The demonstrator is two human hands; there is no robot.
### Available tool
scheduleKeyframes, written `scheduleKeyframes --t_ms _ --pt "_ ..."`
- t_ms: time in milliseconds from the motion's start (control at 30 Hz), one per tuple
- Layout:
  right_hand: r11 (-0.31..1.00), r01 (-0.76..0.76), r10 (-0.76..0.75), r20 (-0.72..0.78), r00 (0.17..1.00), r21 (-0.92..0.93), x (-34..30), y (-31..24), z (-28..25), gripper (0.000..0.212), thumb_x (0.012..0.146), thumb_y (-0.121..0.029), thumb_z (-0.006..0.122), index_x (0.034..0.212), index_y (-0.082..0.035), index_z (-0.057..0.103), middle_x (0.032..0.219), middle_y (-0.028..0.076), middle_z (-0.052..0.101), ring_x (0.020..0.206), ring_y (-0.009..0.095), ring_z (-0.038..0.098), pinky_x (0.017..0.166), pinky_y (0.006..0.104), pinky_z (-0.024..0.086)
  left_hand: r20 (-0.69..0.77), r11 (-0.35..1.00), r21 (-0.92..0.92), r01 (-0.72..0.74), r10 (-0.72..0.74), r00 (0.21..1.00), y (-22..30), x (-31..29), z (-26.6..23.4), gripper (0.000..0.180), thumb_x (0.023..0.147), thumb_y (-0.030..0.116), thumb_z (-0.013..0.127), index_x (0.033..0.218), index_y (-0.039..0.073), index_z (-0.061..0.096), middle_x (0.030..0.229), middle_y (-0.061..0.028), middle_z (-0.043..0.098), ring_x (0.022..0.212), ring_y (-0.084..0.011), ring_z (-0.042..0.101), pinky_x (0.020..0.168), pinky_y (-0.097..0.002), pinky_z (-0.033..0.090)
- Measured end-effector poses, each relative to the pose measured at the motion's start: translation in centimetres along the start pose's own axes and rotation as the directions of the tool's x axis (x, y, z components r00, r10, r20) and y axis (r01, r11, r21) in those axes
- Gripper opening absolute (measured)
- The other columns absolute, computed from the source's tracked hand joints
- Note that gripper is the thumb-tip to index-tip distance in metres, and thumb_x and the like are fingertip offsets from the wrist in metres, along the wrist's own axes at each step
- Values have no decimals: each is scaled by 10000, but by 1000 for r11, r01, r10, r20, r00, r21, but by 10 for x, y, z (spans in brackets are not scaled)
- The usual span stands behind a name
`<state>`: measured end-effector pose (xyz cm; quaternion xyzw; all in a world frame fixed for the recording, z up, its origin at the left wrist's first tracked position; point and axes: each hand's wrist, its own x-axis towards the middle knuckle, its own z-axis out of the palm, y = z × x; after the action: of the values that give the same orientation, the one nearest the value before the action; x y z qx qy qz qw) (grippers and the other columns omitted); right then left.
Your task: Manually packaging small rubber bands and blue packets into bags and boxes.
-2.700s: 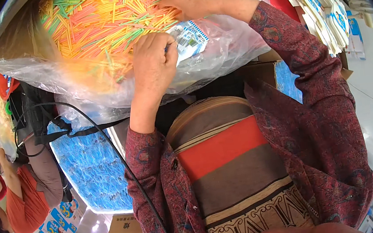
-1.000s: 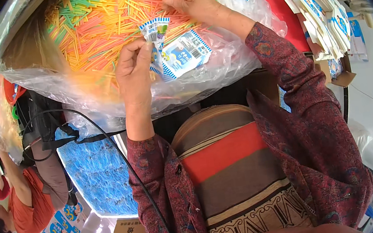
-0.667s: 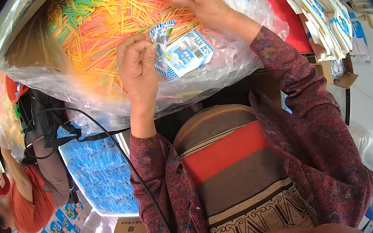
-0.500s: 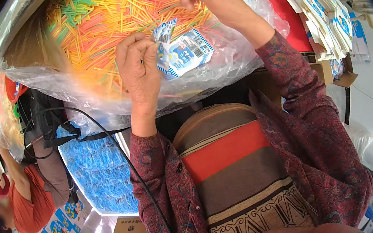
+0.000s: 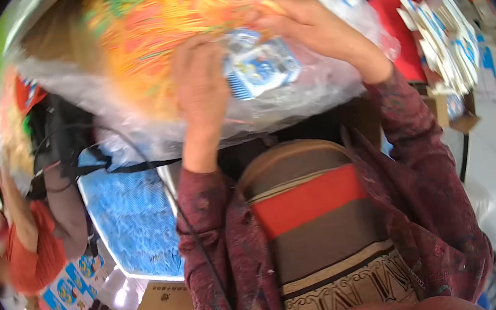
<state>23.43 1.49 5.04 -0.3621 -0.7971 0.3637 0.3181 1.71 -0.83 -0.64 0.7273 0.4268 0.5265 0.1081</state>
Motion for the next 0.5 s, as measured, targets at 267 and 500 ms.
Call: scheduleKeyframes --t_ms 267,500 --pt "972 -182 197 91 976 -147 -13 4 -5 335 966 -109 503 1273 26 525 1149 147 634 1074 181 579 944 308 439 -16 993 9 -118 118 993 1 -1 12 105 718 12 606 813 53 586 929 -120 600 889 -328 589 727 -413 487" --pt "981 -119 134 94 987 -151 -9 -4 -4 294 931 -37 499 1216 18 538 1015 187 641 951 230 630 838 304 468 -8 994 -102 -26 25 1000 10 1 7 113 751 13 656 830 37 580 925 -110 565 848 -299 572 714 -389 477"
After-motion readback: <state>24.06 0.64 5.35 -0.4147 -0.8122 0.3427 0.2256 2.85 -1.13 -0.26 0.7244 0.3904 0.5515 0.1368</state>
